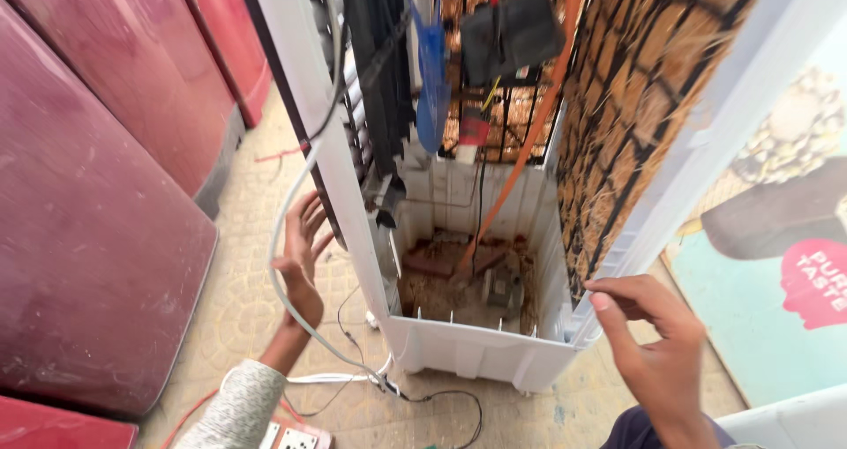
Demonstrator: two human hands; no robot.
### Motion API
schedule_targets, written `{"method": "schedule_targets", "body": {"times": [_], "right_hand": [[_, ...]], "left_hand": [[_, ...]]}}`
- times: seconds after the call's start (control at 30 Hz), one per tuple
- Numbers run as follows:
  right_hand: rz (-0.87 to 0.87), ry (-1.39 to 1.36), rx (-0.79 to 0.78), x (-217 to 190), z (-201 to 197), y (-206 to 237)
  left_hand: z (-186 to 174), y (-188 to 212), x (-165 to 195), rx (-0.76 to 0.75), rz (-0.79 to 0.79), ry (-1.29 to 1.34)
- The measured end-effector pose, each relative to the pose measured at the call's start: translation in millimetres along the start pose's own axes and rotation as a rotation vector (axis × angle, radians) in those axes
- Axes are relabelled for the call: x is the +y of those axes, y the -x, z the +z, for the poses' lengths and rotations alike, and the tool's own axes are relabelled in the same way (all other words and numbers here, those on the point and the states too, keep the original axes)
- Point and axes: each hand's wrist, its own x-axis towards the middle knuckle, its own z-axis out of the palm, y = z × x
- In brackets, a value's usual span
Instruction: The person repairs the wiring inside an evaporative air cooler. They route and connect electrical wires inside the open cabinet, join a plug and cord to the internal wiring, then steady the cooler body while reaching into the upper section to adjust the pump and internal components.
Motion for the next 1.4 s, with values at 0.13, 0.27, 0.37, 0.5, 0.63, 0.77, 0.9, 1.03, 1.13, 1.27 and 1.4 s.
{"method": "schedule_targets", "body": {"times": [0.13, 0.27, 0.37, 0.5, 0.63, 0.77, 0.9, 1.03, 1.13, 1.27, 1.4], "right_hand": [[0.061, 0.003, -0.089, -21, 10, -9], [-0.243, 0.005, -0.277, -53, 32, -38], [-0.192, 0.204, -0.299, -77, 63, -87], [-0.357, 0.409, -0.292, -95, 110, -174], [-0.595, 0.584, -0.262, -96, 147, -228], [-0.569, 0.502, -0.327, -95, 154, -230], [-0.443, 0.444, -0.464, -97, 142, -211], [-0.491, 0.362, -0.449, -107, 140, -225], [-0.719, 0.439, -0.324, -112, 141, -246], [-0.600, 0.614, -0.395, -106, 147, -248], [-0.689, 0.662, -0.357, -96, 153, -251]], "left_hand": [[5, 10, 1, 0.046, 0.039, -0.073], [12, 16, -10, -0.010, 0.060, -0.026], [17, 20, -17, -0.041, 0.075, -0.001], [20, 23, -12, -0.041, 0.080, -0.009], [19, 23, 6, -0.058, 0.117, -0.016], [19, 23, 13, -0.060, 0.107, -0.037], [19, 21, 9, -0.051, 0.093, -0.070], [25, 21, 2, -0.003, 0.104, -0.080], [26, 21, 0, 0.014, 0.114, -0.111], [23, 21, -2, 0.000, 0.127, -0.106], [23, 22, -1, -0.005, 0.141, -0.090]]}}
